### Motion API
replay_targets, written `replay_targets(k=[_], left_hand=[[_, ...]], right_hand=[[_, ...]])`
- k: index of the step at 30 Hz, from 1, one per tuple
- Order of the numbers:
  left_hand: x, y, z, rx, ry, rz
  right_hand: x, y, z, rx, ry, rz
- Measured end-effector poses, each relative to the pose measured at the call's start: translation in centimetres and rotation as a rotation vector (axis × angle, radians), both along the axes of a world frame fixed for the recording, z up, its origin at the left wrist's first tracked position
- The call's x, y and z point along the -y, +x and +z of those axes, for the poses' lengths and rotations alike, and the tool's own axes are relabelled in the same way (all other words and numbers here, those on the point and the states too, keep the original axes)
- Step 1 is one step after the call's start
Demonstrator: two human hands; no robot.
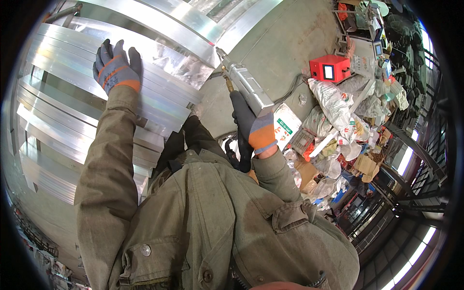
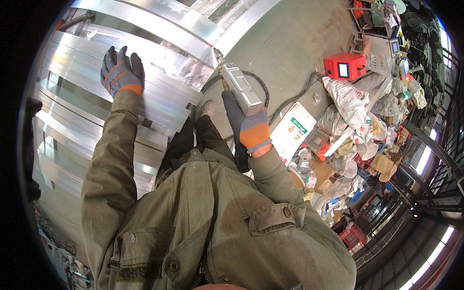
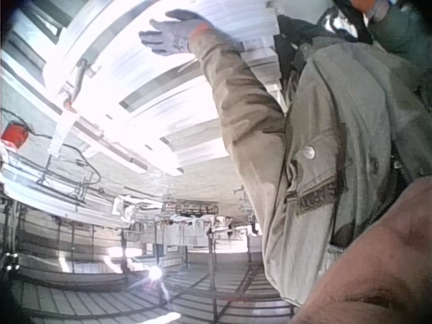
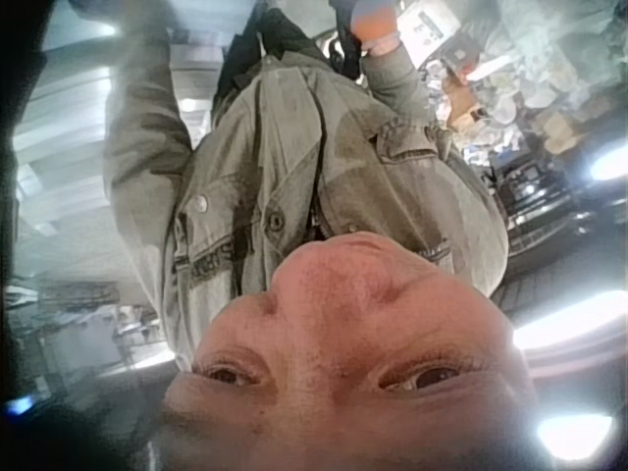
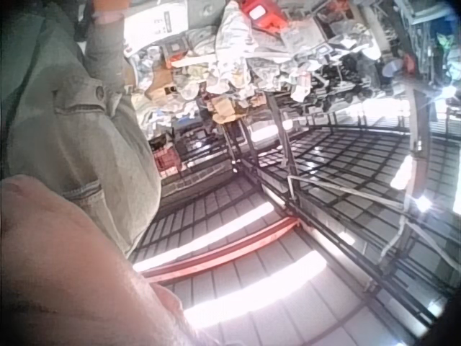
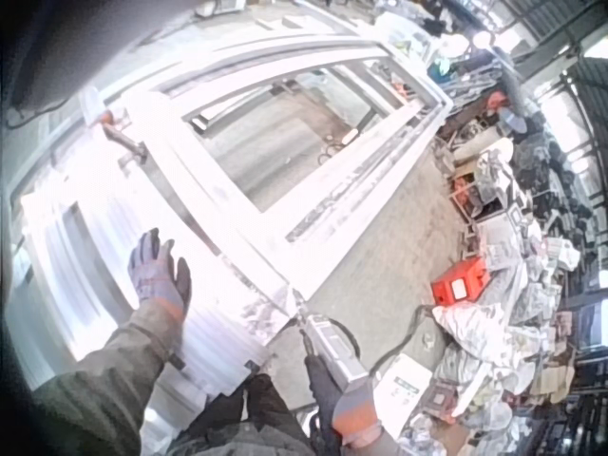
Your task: The person grinds the edges of aluminum frame pieces with an angle grinder, then welds them together using a welding torch. They repeatedly position and weld multiple frame sections on a workbench.
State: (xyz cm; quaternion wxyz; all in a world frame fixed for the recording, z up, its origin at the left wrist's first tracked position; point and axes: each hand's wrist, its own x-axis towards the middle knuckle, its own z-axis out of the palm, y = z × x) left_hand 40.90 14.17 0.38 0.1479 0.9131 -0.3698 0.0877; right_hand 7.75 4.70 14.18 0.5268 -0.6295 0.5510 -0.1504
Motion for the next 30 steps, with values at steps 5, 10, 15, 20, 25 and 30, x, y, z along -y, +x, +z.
replay_targets(k=[5, 10, 15, 20, 25, 30], left_hand=[[-0.04, 0.07, -0.08, -0.004, 0.011, -0.006], [0.01, -0.08, 0.20, 0.049, 0.056, 0.010], [0.03, -0.08, 0.29, 0.041, 0.044, 0.003], [-0.01, -0.01, 0.16, 0.039, 0.061, 0.007], [-0.01, -0.02, 0.10, 0.045, 0.054, 0.001], [0.03, -0.24, 0.18, 0.041, 0.055, 0.014]], right_hand=[[-0.18, 0.52, 0.40, 0.008, 0.101, -0.081], [-0.38, 0.68, 0.17, -0.002, 0.104, -0.101], [-0.43, 0.51, -0.01, -0.018, 0.051, -0.036], [-0.48, 0.68, 0.36, 0.029, 0.159, -0.099], [-0.36, 0.78, 0.35, -0.077, 0.062, -0.028], [-0.29, 0.91, 0.20, -0.122, 0.028, -0.017]])
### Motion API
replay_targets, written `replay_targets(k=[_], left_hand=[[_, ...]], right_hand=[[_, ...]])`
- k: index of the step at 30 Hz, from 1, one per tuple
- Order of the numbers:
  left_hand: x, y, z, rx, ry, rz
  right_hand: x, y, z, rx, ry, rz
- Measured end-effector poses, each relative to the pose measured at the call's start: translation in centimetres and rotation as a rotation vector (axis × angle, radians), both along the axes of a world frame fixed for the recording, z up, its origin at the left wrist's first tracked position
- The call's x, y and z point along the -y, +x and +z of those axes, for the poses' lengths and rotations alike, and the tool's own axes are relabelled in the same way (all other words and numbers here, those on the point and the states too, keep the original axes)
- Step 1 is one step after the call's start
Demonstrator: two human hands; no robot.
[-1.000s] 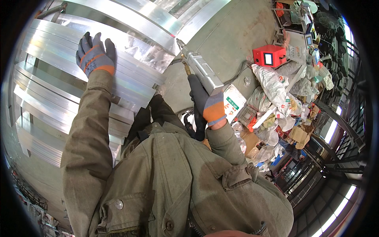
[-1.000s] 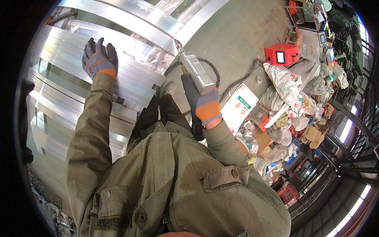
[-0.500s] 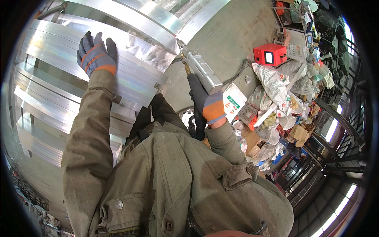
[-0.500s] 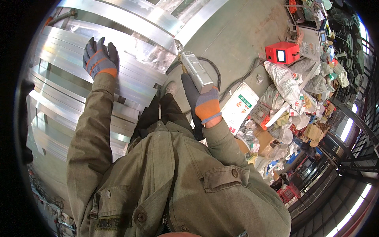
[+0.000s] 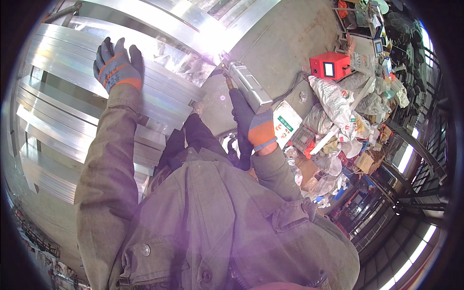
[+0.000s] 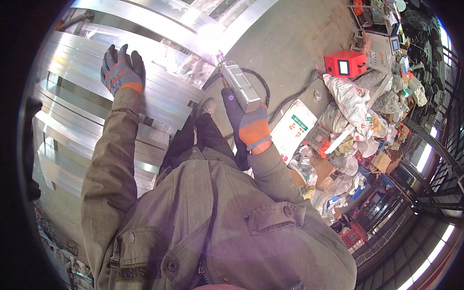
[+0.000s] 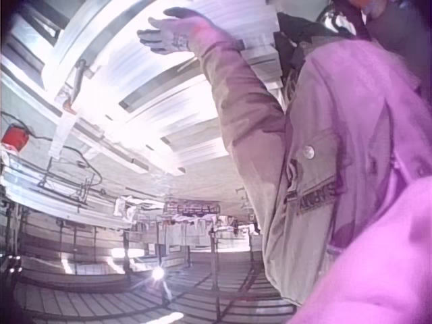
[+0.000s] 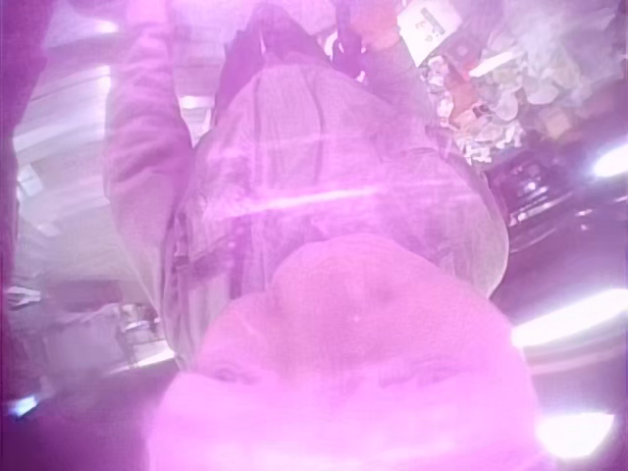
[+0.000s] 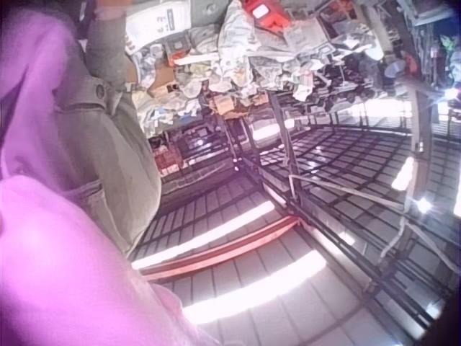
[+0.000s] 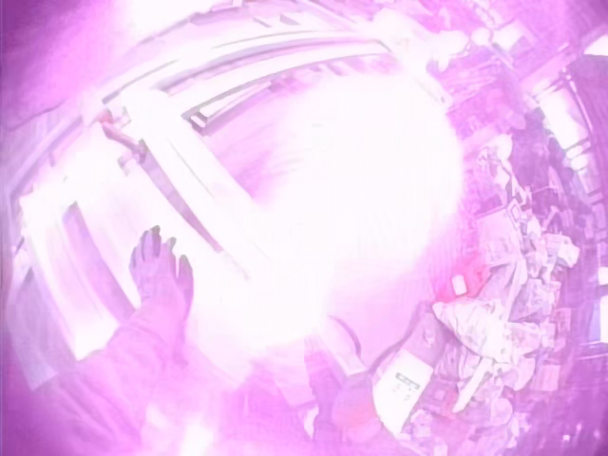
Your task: The person grinds the edges of aluminum frame pieces with an angle grinder, then welds them together using a welding torch. They repeatedly position and weld multiple frame sections on a workbench.
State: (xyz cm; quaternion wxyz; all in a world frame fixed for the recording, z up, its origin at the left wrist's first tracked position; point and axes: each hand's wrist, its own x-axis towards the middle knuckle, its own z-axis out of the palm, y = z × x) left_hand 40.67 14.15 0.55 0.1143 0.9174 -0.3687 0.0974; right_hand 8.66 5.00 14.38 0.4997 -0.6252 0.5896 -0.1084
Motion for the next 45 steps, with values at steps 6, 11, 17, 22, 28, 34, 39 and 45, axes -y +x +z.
replay_targets(k=[6, 11, 17, 22, 28, 34, 39, 45], left_hand=[[0.1, 0.0, 0.2, -0.009, 0.005, 0.005], [0.2, 0.0, 0.4, -0.008, -0.008, 0.000], [0.1, 0.0, 0.5, 0.006, -0.021, -0.016], [0.1, 0.1, 0.4, 0.005, -0.009, -0.014], [0.1, 0.1, 0.0, -0.007, -0.001, -0.002], [0.1, 0.1, -0.3, -0.006, -0.060, -0.014], [0.0, 0.2, -0.5, -0.018, -0.060, -0.009], [-0.1, 0.3, -0.6, -0.024, -0.042, -0.006]], right_hand=[[-0.2, 0.1, 0.3, 0.002, 0.009, -0.033], [-0.2, 0.2, 0.3, -0.006, -0.044, -0.003], [-0.4, -1.0, -0.5, 0.008, 0.000, 0.017], [-1.0, -3.7, -3.6, 0.039, -0.195, 0.166], [-1.3, -5.9, -4.9, 0.045, -0.180, 0.181], [-1.4, -5.5, -4.0, 0.044, -0.157, 0.174], [-1.5, -5.5, -3.8, 0.043, -0.151, 0.170], [-1.8, -5.9, -3.9, 0.038, -0.146, 0.166]])
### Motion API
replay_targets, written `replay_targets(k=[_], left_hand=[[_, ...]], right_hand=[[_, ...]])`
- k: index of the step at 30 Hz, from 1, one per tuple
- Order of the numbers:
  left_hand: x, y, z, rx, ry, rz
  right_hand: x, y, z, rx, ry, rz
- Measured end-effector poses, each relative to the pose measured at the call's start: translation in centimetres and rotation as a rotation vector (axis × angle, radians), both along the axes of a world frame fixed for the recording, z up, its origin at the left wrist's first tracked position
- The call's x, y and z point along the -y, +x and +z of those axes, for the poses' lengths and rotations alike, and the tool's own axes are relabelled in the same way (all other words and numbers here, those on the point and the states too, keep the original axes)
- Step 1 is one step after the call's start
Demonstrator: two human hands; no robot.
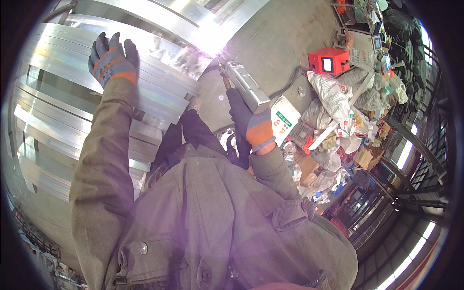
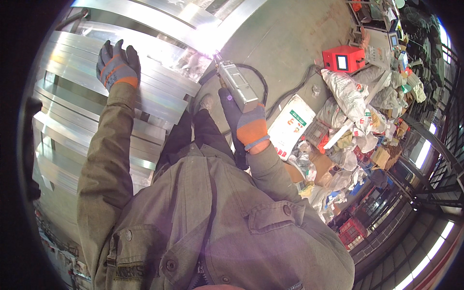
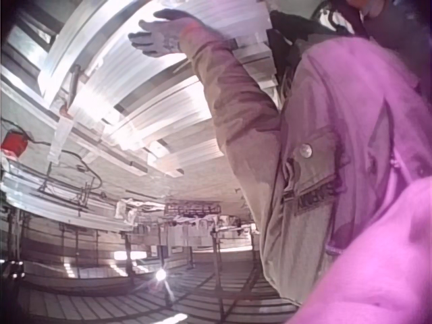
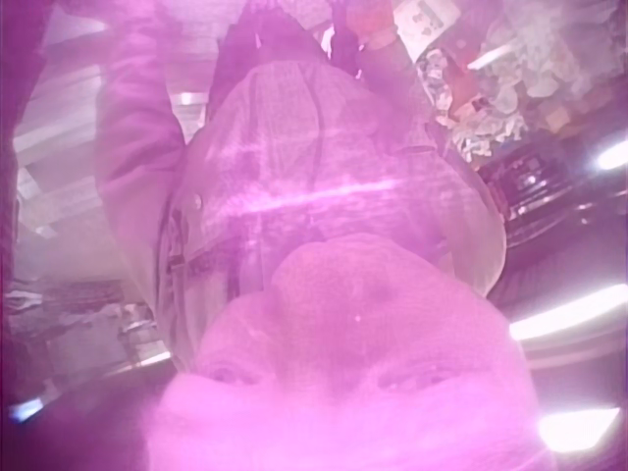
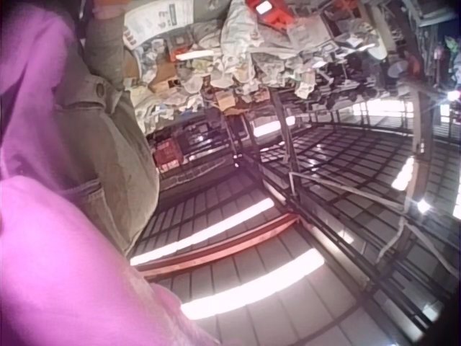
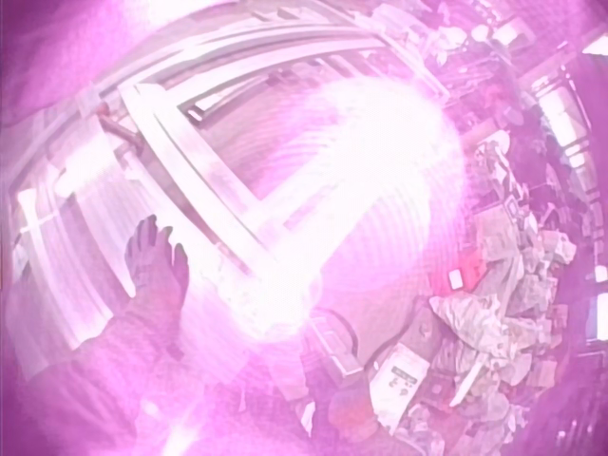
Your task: The person grinds the edges of aluminum frame pieces with an angle grinder, then welds them together using a welding torch. They repeatedly position and weld multiple frame sections on a workbench.
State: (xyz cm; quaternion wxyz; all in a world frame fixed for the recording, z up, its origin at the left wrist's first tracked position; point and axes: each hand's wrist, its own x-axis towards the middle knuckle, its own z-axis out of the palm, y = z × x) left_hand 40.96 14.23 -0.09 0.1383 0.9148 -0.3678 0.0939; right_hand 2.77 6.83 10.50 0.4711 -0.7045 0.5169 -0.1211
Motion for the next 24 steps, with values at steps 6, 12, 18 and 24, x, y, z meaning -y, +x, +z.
replay_targets(k=[6, 12, 18, 24], left_hand=[[0.0, 0.2, -0.2, -0.004, 0.013, 0.003], [0.1, 0.1, 0.0, -0.004, 0.013, 0.008], [0.1, 0.0, 0.1, 0.030, 0.071, 0.030], [0.0, 0.1, -0.1, 0.017, 0.075, 0.036]], right_hand=[[-0.3, 0.3, 0.6, -0.010, 0.011, -0.013], [-0.8, -1.7, -1.0, -0.036, 0.025, -0.036], [-1.5, -6.7, -7.1, -0.141, -0.134, 0.142], [-1.3, -3.8, -3.4, -0.224, -0.263, 0.258]])
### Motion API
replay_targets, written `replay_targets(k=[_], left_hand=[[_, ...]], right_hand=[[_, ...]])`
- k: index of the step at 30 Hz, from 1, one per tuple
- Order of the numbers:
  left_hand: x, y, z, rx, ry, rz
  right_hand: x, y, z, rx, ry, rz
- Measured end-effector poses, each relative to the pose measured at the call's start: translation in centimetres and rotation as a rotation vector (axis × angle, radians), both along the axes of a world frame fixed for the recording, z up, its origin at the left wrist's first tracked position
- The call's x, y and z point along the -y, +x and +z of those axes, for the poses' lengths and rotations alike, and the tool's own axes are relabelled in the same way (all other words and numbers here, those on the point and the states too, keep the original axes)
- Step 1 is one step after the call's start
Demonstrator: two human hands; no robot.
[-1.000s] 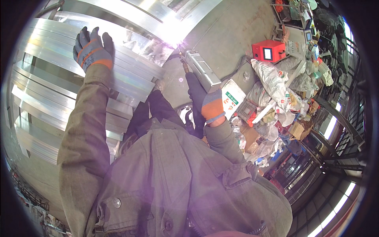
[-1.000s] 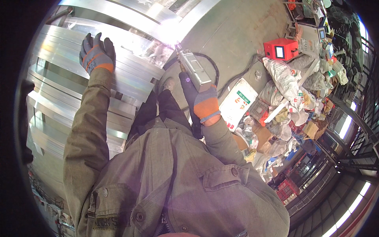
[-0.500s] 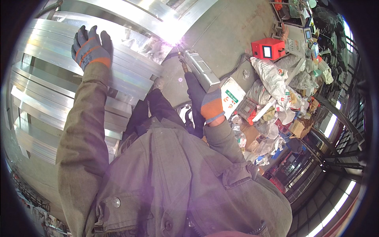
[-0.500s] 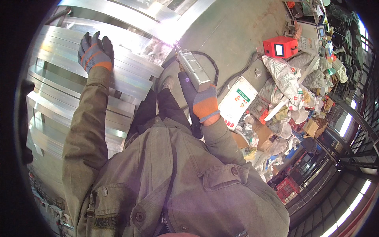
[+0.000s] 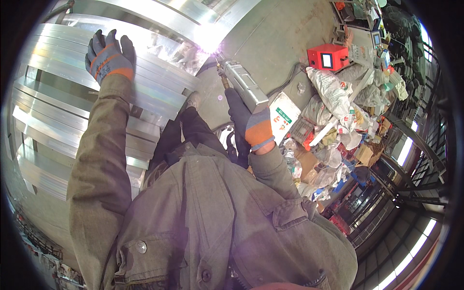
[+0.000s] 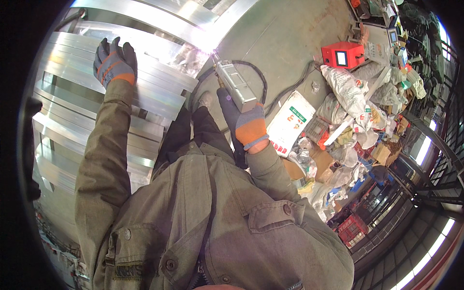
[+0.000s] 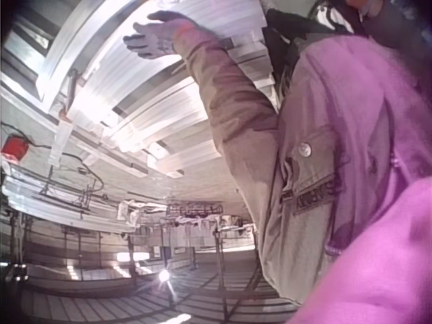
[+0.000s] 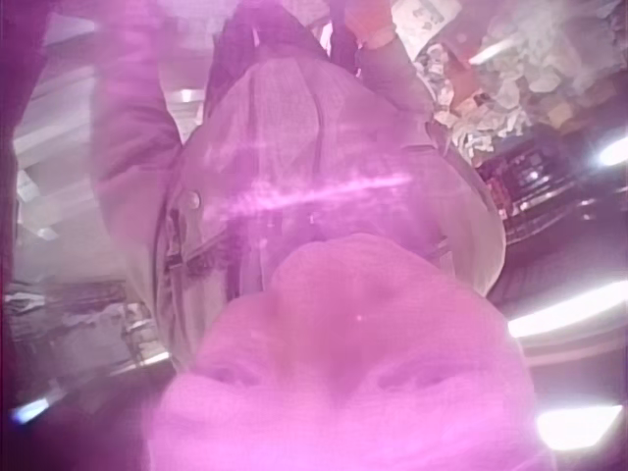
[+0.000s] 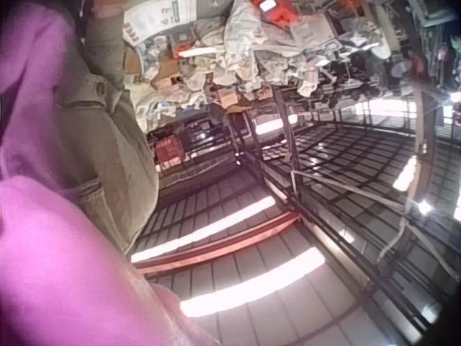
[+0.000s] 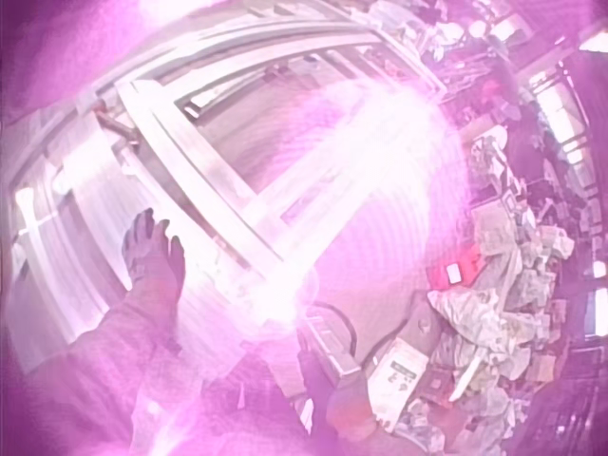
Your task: The person grinds the edges of aluminum frame pieces with an angle grinder, then welds them together using a welding torch. They repeatedly position and weld multiple frame sections on a workbench.
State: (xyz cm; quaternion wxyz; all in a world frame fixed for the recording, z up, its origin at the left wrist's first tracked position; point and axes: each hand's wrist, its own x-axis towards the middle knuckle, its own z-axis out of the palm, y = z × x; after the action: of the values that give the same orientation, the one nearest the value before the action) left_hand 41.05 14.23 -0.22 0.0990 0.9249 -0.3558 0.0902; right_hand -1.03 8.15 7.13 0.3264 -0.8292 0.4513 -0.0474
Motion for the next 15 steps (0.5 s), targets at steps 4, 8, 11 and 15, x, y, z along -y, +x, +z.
replay_targets(k=[4, 8, 11, 15], left_hand=[[0.0, 0.1, -0.2, 0.008, -0.012, -0.006], [0.0, 0.1, -0.4, 0.001, -0.007, 0.002], [0.0, 0.2, -0.4, 0.001, 0.001, 0.009], [0.0, 0.2, -0.4, 0.004, 0.023, 0.012]], right_hand=[[0.1, 3.7, 5.4, -0.074, 0.364, -0.266], [0.1, 4.8, 6.6, -0.088, 0.339, -0.236], [-0.3, 3.9, 5.7, -0.058, 0.162, -0.108], [-0.6, 2.6, 4.4, -0.009, 0.179, -0.130]])
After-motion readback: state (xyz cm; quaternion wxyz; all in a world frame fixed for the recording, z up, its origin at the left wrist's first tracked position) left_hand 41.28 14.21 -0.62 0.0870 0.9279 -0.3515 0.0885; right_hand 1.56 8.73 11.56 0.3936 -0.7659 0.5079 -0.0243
